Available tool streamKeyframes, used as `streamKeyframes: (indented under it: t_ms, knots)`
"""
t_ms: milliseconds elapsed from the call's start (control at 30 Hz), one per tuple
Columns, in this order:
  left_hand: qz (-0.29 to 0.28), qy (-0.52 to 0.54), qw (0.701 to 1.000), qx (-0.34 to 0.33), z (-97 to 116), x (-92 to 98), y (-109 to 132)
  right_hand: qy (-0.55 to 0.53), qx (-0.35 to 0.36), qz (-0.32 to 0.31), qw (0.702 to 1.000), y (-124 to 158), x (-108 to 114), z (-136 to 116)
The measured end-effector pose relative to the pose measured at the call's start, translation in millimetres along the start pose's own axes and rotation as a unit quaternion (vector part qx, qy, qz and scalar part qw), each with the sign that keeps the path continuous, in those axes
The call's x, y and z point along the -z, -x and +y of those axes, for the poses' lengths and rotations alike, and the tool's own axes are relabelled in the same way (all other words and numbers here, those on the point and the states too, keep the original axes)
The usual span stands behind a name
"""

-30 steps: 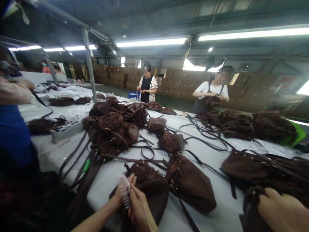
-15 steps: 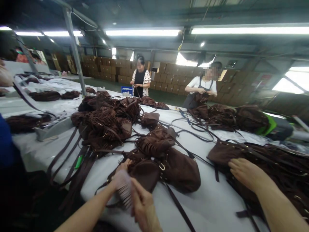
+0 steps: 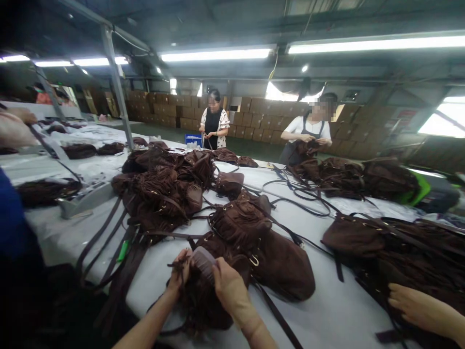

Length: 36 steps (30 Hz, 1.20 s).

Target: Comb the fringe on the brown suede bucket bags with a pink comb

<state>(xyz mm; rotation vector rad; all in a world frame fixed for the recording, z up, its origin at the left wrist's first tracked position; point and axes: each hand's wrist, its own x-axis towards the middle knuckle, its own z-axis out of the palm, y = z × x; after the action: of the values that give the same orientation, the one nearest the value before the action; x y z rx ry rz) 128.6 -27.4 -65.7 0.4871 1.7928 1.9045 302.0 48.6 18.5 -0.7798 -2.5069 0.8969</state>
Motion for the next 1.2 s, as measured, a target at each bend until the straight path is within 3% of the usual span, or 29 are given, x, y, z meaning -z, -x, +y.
streamKeyframes:
  t_ms: [100,200,333,400,533,633,733,800,867,967,1067,1200]
  knots:
    - [-0.008,0.023,0.998,0.050,-4,-1.6,-11,-0.022,-0.043,0.041,0.998,51,7,34]
    - [-0.057,0.054,0.992,0.103,1,-1.2,-12,-0.071,-0.077,0.073,0.992,84,-4,60]
    - [-0.120,0.106,0.978,0.134,21,17.8,10,-0.085,-0.103,0.095,0.986,83,-21,70]
    - [-0.121,0.114,0.978,0.127,29,33.9,32,-0.087,-0.109,0.096,0.986,76,-22,69]
    - [-0.013,0.092,0.981,0.170,33,60.5,74,-0.073,-0.119,0.111,0.984,69,-21,66]
    - [0.071,0.091,0.973,0.199,30,72.4,90,-0.060,-0.123,0.123,0.983,70,-22,64]
    - [0.160,-0.043,0.978,0.124,32,80.8,100,-0.064,-0.126,0.124,0.982,72,-22,60]
    - [0.130,-0.201,0.970,0.050,36,82.1,108,-0.070,-0.131,0.123,0.981,73,-22,57]
    - [0.042,-0.325,0.945,0.007,37,77.9,117,-0.075,-0.135,0.125,0.980,74,-23,54]
    - [-0.036,-0.405,0.914,-0.001,28,66.1,124,-0.076,-0.136,0.127,0.980,76,-23,51]
    - [-0.041,-0.386,0.921,0.016,7,59.1,120,-0.082,-0.135,0.120,0.980,77,-24,50]
    - [-0.077,-0.232,0.959,0.146,-20,61.4,109,-0.078,-0.136,0.127,0.979,77,-25,50]
